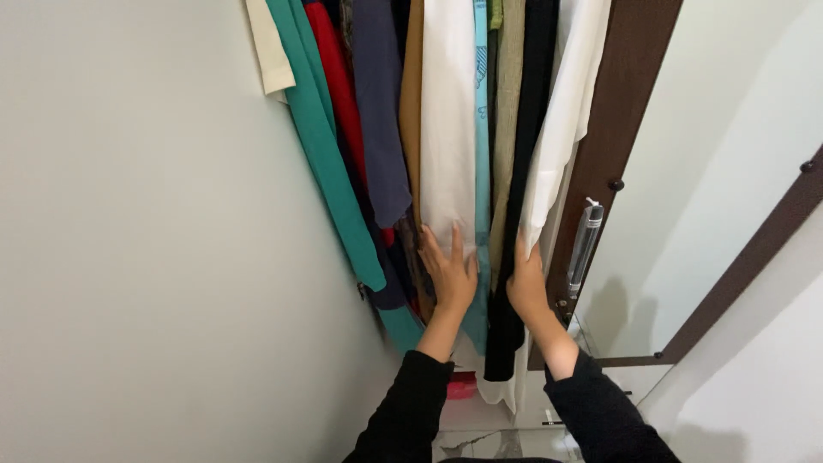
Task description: Organizing clothes in a closet by putting them on hangers and hanging them up.
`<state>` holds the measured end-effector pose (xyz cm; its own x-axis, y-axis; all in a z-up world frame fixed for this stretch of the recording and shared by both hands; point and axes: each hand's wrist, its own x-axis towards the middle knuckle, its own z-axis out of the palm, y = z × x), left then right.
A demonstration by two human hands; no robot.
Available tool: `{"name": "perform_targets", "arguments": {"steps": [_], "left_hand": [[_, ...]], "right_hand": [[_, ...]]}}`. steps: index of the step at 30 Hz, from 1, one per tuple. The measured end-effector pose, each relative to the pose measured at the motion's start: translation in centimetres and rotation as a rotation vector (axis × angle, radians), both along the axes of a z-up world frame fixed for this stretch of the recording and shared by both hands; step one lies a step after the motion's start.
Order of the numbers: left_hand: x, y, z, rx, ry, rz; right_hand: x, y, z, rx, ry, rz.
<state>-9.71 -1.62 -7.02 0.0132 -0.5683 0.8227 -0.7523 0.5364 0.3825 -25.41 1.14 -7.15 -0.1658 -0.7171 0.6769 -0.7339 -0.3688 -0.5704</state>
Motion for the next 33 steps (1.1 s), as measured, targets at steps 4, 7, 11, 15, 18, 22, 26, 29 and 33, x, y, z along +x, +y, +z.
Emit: {"name": "perform_targets", "arguments": {"steps": [4,7,11,15,18,22,26,29,33], "left_hand": [[0.0,0.4,-1.0,0.141,-0.095,-0.005],[0.1,0.0,-3.0,0.230,-0.107,-0.093],[1.0,2.2,-3.0,0.358,-0.128,-0.120],[2.1,4.7,-2.4,0.484,-0.124,-0.140],[2.9,5.3,-3.0,0.531,-0.130,-0.124],[3.6,6.8,-3.8,0.569,-0.103,-0.091],[4.6,8.4,-5.6,0.542,-0.109,-0.076],[5.1,9.7,-6.1,0.573,-0.110,-0.020],[6.1,10.7,-6.8,0.516,-0.083,0.001]], "right_hand": [[0.3,0.3,-1.9,-0.112,0.085,0.059],[-1.2,-2.2,-7.1,-0.105,0.143,0.062],[-1.3,-1.4,-8.8,0.015,0.135,0.063],[-1.1,0.3,-9.6,0.189,0.171,0.041],[-1.2,-0.1,-11.3,0.154,0.169,0.055],[-1.2,0.0,-12.5,0.258,0.149,-0.012],[-0.1,2.2,-11.4,0.147,0.324,-0.040],[0.9,4.8,-10.0,0.250,0.229,-0.023],[1.8,6.5,-10.2,0.118,0.266,0.012]]}}
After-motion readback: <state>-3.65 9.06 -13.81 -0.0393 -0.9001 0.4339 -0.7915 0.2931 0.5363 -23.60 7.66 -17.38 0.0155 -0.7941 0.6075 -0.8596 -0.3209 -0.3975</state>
